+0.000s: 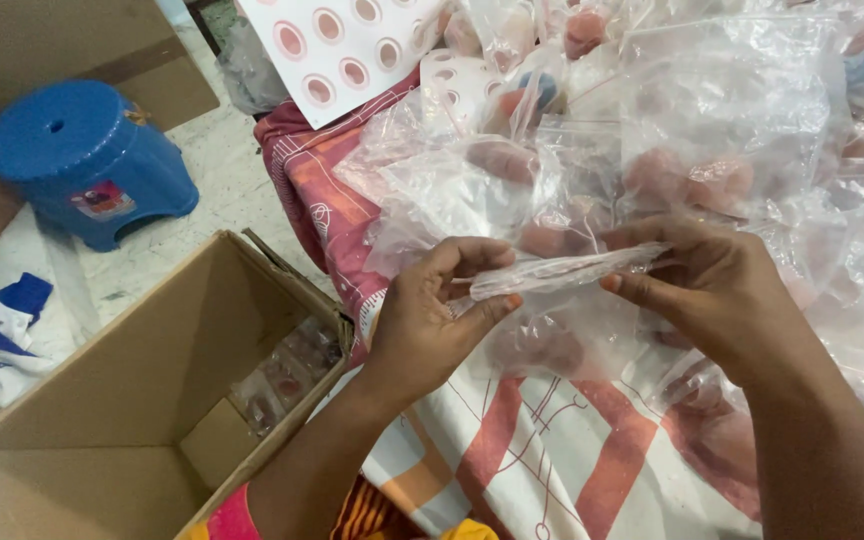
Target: Packing small plastic items into zipper bags and placing them into a cardboard box.
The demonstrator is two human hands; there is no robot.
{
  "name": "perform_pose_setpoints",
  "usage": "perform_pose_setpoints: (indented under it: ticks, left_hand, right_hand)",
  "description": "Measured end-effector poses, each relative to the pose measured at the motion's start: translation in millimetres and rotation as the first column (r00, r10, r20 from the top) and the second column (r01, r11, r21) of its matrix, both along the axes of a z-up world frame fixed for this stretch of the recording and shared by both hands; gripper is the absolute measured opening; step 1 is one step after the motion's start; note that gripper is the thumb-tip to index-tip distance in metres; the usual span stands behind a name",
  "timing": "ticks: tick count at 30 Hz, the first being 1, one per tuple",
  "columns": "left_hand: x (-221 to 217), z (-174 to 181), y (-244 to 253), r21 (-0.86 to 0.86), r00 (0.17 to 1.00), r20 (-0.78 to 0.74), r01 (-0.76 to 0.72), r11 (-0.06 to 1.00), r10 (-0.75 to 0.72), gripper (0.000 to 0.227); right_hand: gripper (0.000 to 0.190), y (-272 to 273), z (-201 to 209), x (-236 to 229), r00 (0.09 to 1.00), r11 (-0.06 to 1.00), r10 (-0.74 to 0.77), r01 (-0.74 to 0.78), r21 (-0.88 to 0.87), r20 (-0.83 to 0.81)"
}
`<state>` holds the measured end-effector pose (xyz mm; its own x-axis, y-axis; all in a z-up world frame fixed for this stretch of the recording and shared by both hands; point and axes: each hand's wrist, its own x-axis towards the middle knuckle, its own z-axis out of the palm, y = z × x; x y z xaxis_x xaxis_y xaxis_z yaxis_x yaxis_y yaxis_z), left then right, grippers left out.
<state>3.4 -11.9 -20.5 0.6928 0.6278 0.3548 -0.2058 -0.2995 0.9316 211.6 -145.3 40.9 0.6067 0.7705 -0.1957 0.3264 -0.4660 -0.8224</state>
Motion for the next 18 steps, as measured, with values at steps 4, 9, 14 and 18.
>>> perform_pose_setpoints:
  ticks: [4, 9, 14, 18]
  left_hand:
    - [4.0, 3.1, -1.7, 0.024, 0.997, 0.024, -0.069, 0.997, 0.068, 0.021]
    - [4.9, 15.3, -0.9, 0.151, 0.997, 0.07, -0.049, 0.987, 0.039, 0.02]
    - [13.9, 11.1, 6.1, 0.027, 0.997, -0.043, -0.068, 0.997, 0.069, 0.017]
    - [20.6, 8.3, 12.7, -0.244, 0.998, 0.023, 0.058, 0.968, -0.055, 0.021]
  right_hand:
    - [0.029, -1.4, 5.2, -1.9, 0.998, 0.985, 0.037, -0.029, 0.169, -0.043]
    - [0.022, -1.0, 2.8, -1.6, 0.999, 0.984, 0.013, -0.004, 0.18, -0.049]
    - [0.018, -3.7, -2.9, 2.8, 0.999, 0.967, 0.024, -0.014, 0.253, -0.039]
    - [0.018, -7.8, -4.6, 6.3, 0.99, 0.942, 0.038, 0.009, 0.336, -0.134]
